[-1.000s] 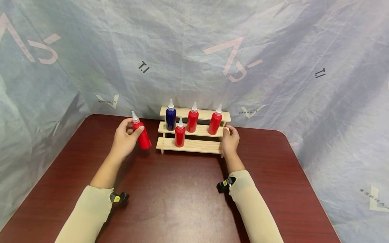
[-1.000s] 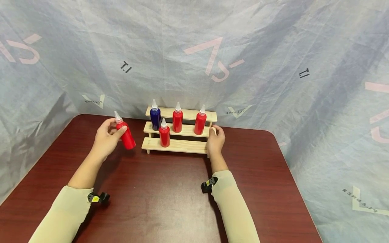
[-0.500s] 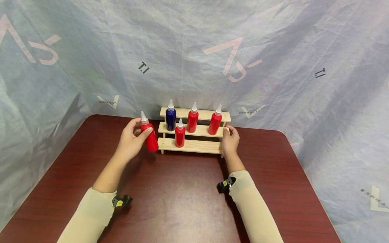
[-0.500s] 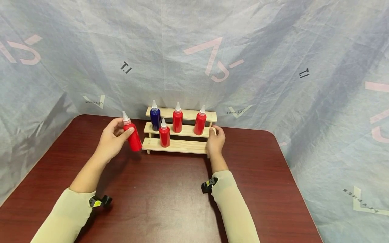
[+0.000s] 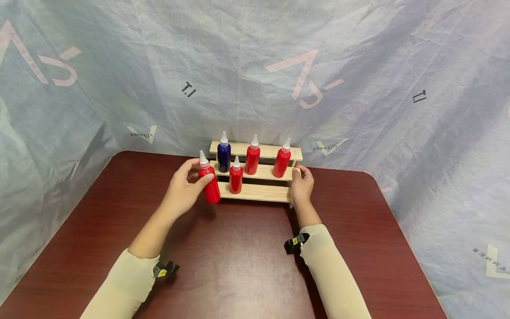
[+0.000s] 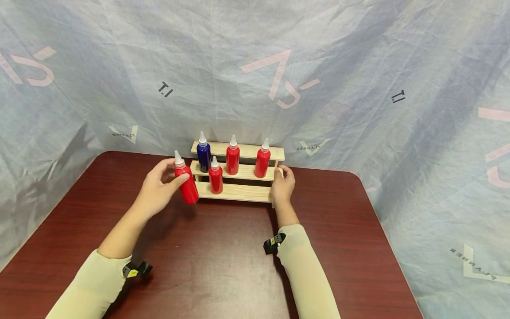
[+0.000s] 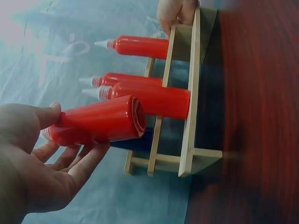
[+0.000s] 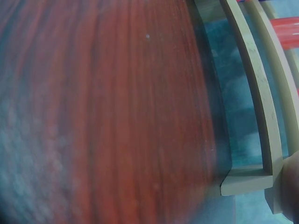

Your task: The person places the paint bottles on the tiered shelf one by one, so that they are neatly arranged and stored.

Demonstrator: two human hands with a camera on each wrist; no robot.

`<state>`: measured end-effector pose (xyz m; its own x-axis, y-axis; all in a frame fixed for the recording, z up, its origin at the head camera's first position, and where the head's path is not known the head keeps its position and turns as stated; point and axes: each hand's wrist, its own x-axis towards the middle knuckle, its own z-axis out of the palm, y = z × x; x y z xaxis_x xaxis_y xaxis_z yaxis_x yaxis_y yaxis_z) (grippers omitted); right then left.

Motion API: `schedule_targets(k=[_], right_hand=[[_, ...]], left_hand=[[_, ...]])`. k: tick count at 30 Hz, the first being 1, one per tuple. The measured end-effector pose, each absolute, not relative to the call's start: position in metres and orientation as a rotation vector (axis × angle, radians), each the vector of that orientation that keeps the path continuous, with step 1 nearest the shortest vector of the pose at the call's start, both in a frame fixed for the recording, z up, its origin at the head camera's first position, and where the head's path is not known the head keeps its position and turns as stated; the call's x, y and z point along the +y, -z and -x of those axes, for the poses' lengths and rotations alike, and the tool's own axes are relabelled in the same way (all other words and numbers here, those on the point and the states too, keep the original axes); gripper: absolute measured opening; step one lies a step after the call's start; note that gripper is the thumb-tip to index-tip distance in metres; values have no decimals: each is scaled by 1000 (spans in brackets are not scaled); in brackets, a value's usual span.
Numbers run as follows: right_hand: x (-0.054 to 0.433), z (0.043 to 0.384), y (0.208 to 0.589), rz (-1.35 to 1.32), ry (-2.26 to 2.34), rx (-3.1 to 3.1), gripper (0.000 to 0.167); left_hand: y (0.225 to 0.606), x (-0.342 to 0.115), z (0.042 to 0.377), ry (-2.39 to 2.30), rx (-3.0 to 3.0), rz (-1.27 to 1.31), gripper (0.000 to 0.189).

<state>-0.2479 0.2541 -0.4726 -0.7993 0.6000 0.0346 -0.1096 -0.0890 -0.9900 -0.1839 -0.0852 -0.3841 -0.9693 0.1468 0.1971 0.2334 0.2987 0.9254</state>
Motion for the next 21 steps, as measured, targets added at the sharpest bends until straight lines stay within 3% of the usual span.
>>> schedule_targets(k=[21], right_hand=[[255, 248, 473, 529, -1948, -1720, 25]], left_hand=[[383, -47, 173, 1830, -2466, 533, 54]])
